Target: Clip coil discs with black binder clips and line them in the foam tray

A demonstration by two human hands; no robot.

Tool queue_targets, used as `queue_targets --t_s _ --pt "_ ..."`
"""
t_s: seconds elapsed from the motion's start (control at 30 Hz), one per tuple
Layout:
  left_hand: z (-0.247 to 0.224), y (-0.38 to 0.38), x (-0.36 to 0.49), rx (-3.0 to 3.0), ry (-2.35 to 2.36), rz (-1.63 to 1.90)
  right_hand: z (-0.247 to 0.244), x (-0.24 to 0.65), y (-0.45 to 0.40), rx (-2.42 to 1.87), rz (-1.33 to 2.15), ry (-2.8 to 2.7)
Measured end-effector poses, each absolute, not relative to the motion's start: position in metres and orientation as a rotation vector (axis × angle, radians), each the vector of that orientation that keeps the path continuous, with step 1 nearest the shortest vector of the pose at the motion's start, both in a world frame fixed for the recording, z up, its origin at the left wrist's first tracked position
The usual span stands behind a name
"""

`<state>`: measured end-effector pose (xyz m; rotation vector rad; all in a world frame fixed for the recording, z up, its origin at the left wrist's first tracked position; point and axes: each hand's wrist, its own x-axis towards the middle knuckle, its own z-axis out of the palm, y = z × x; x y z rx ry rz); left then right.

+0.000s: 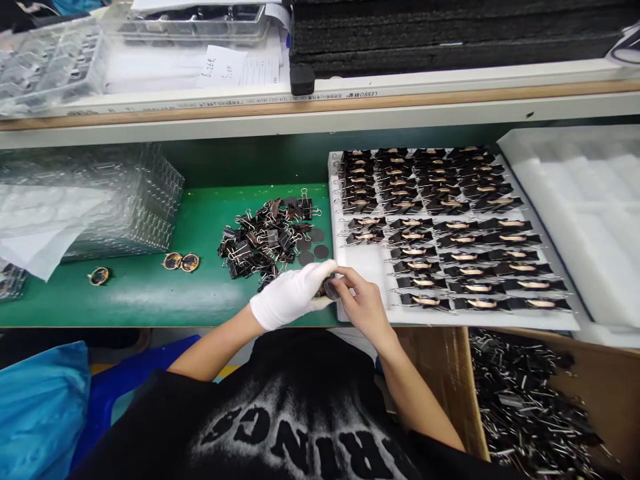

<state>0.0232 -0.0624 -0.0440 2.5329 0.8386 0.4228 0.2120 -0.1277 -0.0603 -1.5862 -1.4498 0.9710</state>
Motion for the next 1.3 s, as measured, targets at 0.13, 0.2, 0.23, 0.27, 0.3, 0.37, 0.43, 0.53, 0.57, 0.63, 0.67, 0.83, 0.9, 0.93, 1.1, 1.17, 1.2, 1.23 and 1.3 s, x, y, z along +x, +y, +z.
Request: queue_targets --t_s 0.13,0.2,0.23,0.27,0.3,0.37,0.43,0.53,0.57,0.63,0.67,0.83,0.9,0.93,1.1,1.17,1.2,1.23,1.3 --pt "-0.042 -0.07 0.025 2.321 0.852 0.667 -0.062 0.207 -0.129 -1.608 0.869 -1.396" --pt "-0.038 -0.074 0.026 2.26 0.808 0.702 -0.06 0.205 -0.13 -1.613 0.81 -1.376" --pt "-0.037 -0.075 0.026 2.234 0.791 0.703 -0.059 0.203 -0.13 -1.616 0.785 -1.363" --pt "-0.037 -0.077 0.027 2.207 0.789 0.71 -0.058 0.202 -0.13 -1.618 0.765 -1.353" --pt "-0.037 -0.078 0.027 2.178 0.805 0.725 -0.057 0.201 -0.131 -1.62 0.752 -1.344" --pt "-0.04 -0.08 0.029 2.111 0.87 0.77 -0.057 0.2 -0.131 -1.615 0.749 -1.331" --pt "-0.042 -0.081 0.03 2.046 0.942 0.8 -0.059 0.2 -0.132 -1.587 0.786 -1.332" --pt "-0.041 -0.081 0.031 1.975 0.974 0.799 -0.061 0.201 -0.133 -1.503 0.917 -1.35" --pt "-0.04 -0.081 0.03 1.959 0.971 0.798 -0.061 0.202 -0.134 -1.458 0.998 -1.319" --pt "-0.037 -0.08 0.029 1.942 0.951 0.798 -0.06 0.204 -0.134 -1.355 1.205 -1.174" --pt "-0.035 -0.079 0.029 1.941 0.939 0.794 -0.059 0.205 -0.133 -1.301 1.308 -1.079" --pt "-0.029 -0.077 0.03 1.957 0.95 0.729 -0.056 0.21 -0.132 -1.205 1.446 -0.858" --pt "-0.03 -0.078 0.033 1.943 0.998 0.738 -0.059 0.21 -0.132 -1.213 1.425 -0.823" --pt "-0.031 -0.079 0.035 1.943 1.021 0.757 -0.06 0.21 -0.132 -1.216 1.42 -0.808" --pt "-0.032 -0.071 0.03 2.143 1.026 0.844 -0.062 0.209 -0.134 -1.204 1.455 -0.788" --pt "-0.028 -0.057 0.02 2.34 1.06 0.805 -0.06 0.211 -0.135 -1.188 1.465 -0.781" --pt "-0.025 -0.048 0.015 2.456 1.13 0.767 -0.059 0.212 -0.136 -1.179 1.465 -0.778" --pt "-0.022 -0.038 0.01 2.571 1.239 0.712 -0.059 0.213 -0.136 -1.168 1.464 -0.774" --pt "-0.018 -0.017 0.005 2.687 1.508 0.552 -0.058 0.214 -0.136 -1.148 1.468 -0.772"
